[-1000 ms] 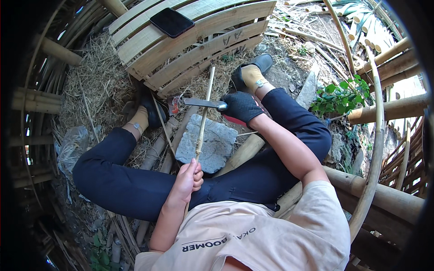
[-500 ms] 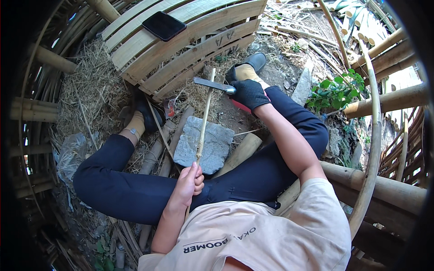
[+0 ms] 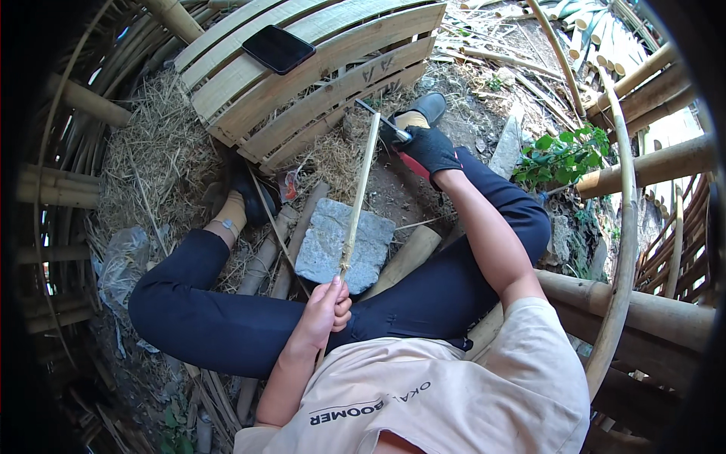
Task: The person whittles a piece of wood using a small knife.
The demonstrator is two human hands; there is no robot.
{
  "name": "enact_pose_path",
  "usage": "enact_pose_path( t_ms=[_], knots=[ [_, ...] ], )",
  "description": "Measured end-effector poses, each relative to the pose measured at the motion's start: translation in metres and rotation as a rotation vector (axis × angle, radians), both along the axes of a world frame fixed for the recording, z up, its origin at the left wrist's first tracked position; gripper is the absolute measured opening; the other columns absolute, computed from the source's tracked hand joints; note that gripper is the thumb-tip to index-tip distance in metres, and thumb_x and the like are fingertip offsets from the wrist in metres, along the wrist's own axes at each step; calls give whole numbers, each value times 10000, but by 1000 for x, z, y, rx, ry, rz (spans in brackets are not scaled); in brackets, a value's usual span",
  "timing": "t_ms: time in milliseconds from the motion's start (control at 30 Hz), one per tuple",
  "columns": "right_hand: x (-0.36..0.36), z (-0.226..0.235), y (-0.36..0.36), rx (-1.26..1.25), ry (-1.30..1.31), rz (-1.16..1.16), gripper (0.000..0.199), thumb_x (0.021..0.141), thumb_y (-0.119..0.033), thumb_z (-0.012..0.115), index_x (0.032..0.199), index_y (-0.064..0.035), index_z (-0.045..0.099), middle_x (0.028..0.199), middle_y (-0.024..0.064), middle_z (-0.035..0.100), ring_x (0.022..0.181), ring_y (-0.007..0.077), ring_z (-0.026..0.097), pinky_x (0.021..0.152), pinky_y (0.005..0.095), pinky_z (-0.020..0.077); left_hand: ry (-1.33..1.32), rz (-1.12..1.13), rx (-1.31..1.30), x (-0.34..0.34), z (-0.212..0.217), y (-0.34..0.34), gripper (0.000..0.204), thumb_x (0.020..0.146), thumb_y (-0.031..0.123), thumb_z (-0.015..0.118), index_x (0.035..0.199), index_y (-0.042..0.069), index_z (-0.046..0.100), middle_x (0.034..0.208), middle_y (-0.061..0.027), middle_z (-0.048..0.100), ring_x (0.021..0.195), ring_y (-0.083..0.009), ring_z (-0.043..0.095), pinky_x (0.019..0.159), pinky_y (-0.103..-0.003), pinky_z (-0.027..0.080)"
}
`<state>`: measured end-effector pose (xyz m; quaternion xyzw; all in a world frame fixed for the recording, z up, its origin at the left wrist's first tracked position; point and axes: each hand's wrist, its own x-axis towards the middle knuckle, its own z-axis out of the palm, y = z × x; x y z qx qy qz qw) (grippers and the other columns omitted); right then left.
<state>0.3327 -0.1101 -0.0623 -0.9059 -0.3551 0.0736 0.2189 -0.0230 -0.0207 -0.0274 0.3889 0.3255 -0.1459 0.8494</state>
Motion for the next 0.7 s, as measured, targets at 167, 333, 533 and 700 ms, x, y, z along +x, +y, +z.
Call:
enact_pose_path(
  t_ms=[167,333,533,700],
  knots=[
    [8,-2,-7,-26,-42,-117,373,885,-444,607,983,-108,739,909,206,720,866,378,704,783,465,556,-34,0,-51,2,1,1,398,1091,424,350,789,167,381,566,94,232,428,-20,183,381,-219,130],
    [-1,3,-12,38,-35,-74,367,873,-457,648,977,-116,736,874,183,723,850,374,703,769,467,552,-26,84,-30,-1,5,10,401,1089,426,359,782,170,386,575,92,251,428,-16,194,375,-213,135],
    [-77,22,3,-20,65,411,244,839,-401,696,912,-170,718,809,140,710,789,358,694,721,464,541,-21,145,1,-3,5,20,390,1089,401,370,774,170,384,580,97,234,440,-11,179,382,-211,125],
    [-102,25,10,-50,101,493,249,835,-390,694,902,-153,725,798,156,702,774,371,685,715,476,537,-17,165,12,-3,5,20,397,1089,413,363,779,167,394,574,98,230,430,-16,181,376,-218,124]
  ],
)
